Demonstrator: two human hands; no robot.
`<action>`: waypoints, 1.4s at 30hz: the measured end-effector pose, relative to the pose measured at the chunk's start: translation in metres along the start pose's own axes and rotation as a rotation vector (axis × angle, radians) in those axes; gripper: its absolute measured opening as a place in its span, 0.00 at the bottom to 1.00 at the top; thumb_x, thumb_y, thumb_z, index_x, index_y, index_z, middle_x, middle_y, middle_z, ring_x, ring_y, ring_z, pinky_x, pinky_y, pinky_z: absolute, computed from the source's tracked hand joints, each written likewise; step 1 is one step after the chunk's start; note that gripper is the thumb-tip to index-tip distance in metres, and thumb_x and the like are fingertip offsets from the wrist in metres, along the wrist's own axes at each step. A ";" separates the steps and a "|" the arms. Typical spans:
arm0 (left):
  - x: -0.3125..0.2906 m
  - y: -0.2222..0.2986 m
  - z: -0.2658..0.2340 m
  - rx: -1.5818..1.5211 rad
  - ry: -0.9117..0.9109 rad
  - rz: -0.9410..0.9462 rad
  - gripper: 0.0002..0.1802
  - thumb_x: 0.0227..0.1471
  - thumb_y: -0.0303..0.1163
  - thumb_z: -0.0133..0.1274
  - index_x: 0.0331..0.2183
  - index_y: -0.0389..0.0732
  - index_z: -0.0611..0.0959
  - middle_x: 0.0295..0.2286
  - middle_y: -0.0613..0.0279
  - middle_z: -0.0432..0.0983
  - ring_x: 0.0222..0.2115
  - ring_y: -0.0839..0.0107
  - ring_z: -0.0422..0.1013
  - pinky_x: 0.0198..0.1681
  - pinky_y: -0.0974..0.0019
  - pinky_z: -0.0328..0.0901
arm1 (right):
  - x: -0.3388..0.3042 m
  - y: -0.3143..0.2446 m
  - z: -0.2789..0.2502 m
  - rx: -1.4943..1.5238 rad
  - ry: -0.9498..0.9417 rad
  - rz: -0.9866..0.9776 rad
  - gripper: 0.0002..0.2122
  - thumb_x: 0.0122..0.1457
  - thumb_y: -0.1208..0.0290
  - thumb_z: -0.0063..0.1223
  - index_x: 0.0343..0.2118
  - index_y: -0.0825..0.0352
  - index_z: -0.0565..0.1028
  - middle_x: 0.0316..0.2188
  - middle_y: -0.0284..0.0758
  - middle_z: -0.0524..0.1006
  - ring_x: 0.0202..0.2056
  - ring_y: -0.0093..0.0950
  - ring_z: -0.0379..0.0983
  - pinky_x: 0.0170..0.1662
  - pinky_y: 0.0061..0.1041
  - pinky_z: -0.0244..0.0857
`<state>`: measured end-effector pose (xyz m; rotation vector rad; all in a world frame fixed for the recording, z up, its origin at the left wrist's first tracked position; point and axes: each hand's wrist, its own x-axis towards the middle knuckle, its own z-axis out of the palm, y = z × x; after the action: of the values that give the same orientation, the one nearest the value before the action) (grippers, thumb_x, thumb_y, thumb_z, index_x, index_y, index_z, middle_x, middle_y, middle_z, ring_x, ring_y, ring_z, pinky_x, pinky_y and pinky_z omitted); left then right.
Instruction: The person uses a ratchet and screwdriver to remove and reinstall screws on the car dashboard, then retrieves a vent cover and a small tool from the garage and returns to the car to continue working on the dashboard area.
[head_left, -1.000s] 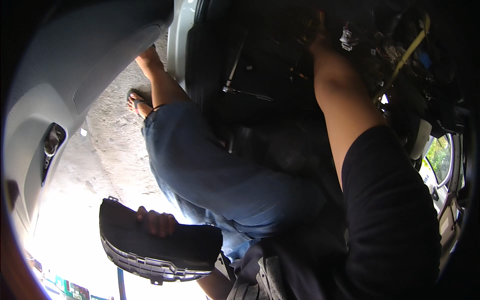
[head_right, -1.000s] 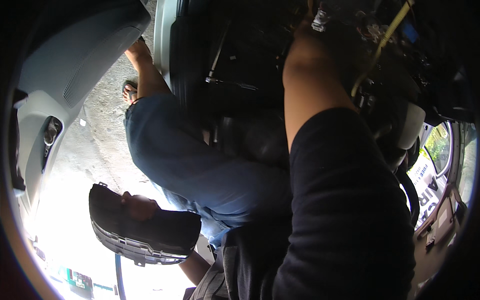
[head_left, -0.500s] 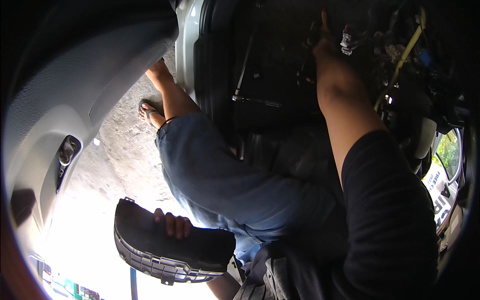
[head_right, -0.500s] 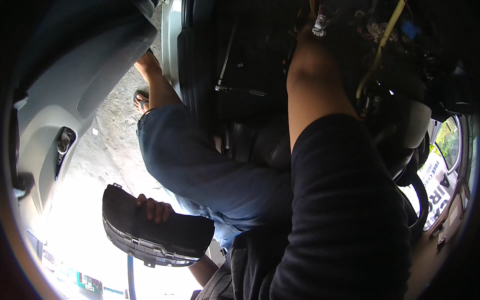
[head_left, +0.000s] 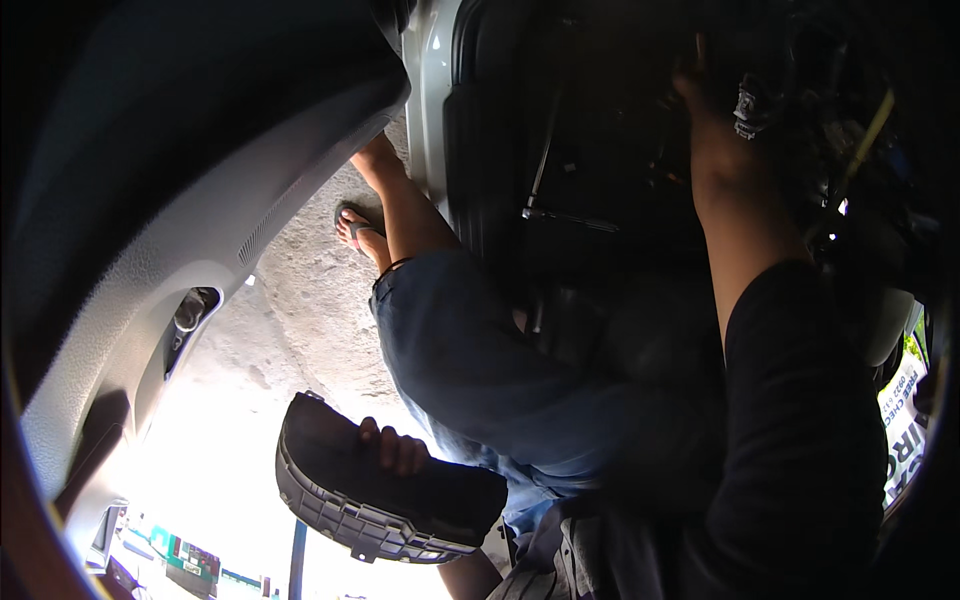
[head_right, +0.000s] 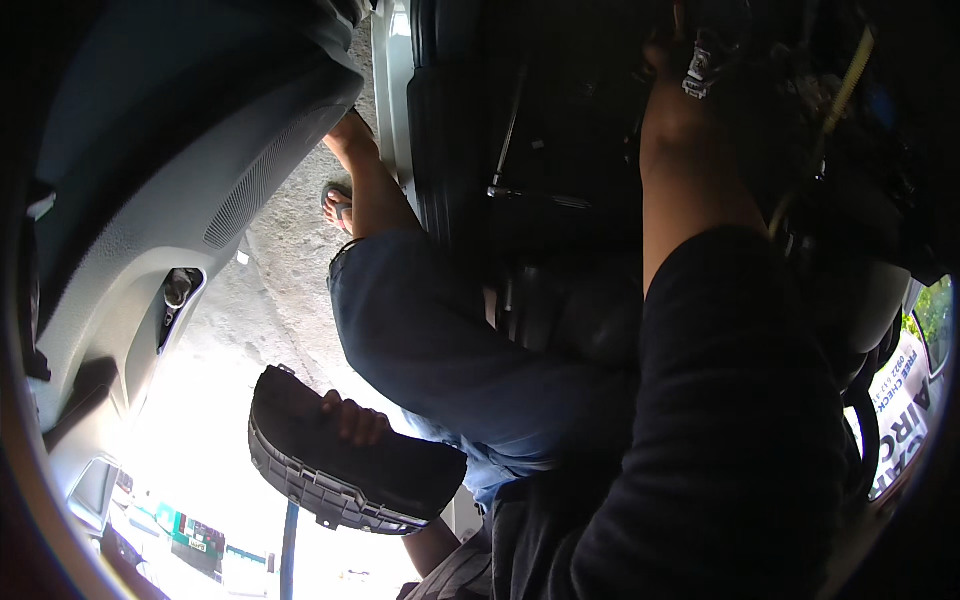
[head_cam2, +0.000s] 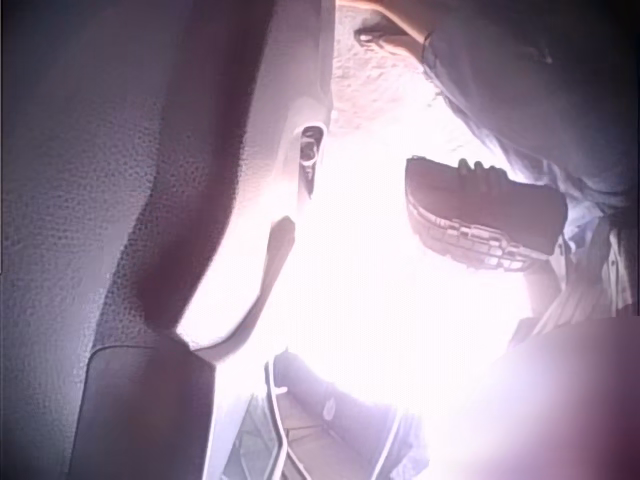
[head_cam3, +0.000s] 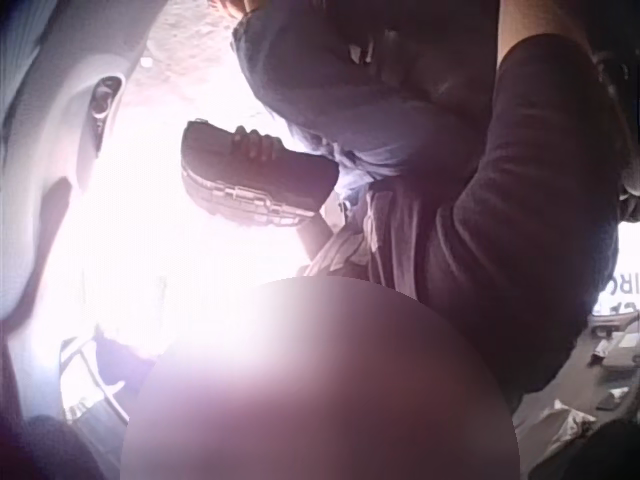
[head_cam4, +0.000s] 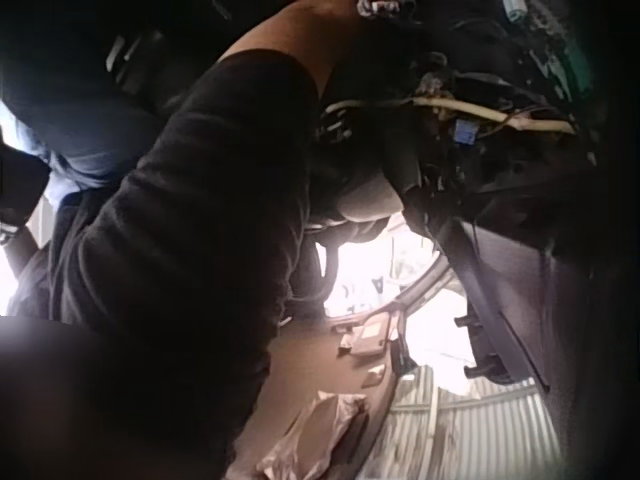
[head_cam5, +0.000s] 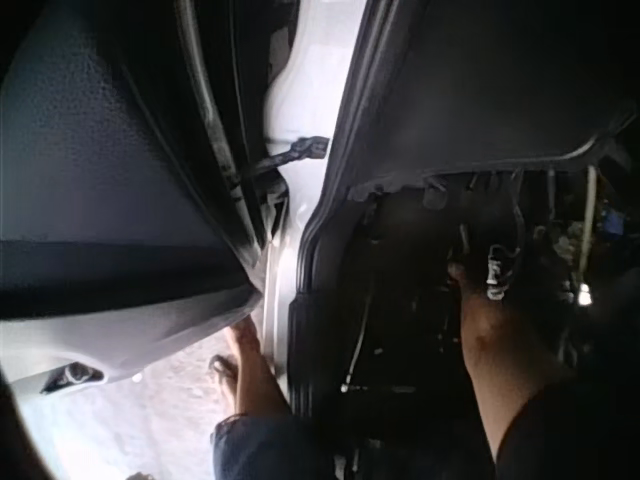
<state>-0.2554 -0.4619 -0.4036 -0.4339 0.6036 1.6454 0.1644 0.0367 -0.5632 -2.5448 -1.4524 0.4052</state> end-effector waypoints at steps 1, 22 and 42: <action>0.000 0.000 0.002 0.012 0.007 -0.011 0.16 0.70 0.43 0.40 0.47 0.41 0.68 0.25 0.61 0.68 0.23 0.67 0.66 0.30 0.63 0.63 | 0.001 -0.001 0.000 0.002 -0.001 0.000 0.09 0.56 0.71 0.59 0.37 0.69 0.81 0.41 0.41 0.83 0.40 0.31 0.82 0.38 0.32 0.77; -0.016 -0.001 0.032 0.095 -0.017 -0.008 0.29 0.64 0.48 0.44 0.57 0.39 0.65 0.33 0.59 0.62 0.33 0.67 0.60 0.39 0.60 0.58 | -0.046 -0.050 0.005 0.083 -0.011 -0.006 0.08 0.55 0.72 0.59 0.36 0.69 0.81 0.39 0.39 0.84 0.38 0.28 0.82 0.36 0.31 0.77; -0.134 -0.009 0.033 0.078 -0.320 0.618 0.25 0.67 0.39 0.47 0.60 0.40 0.68 0.52 0.57 0.71 0.54 0.60 0.68 0.59 0.56 0.66 | -0.339 -0.175 -0.058 0.685 -0.080 -0.142 0.12 0.48 0.69 0.66 0.30 0.72 0.78 0.27 0.42 0.82 0.30 0.37 0.82 0.36 0.34 0.77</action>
<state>-0.2229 -0.5460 -0.2992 0.0956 0.5876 2.2103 -0.1235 -0.1684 -0.4087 -1.8892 -1.2252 0.8212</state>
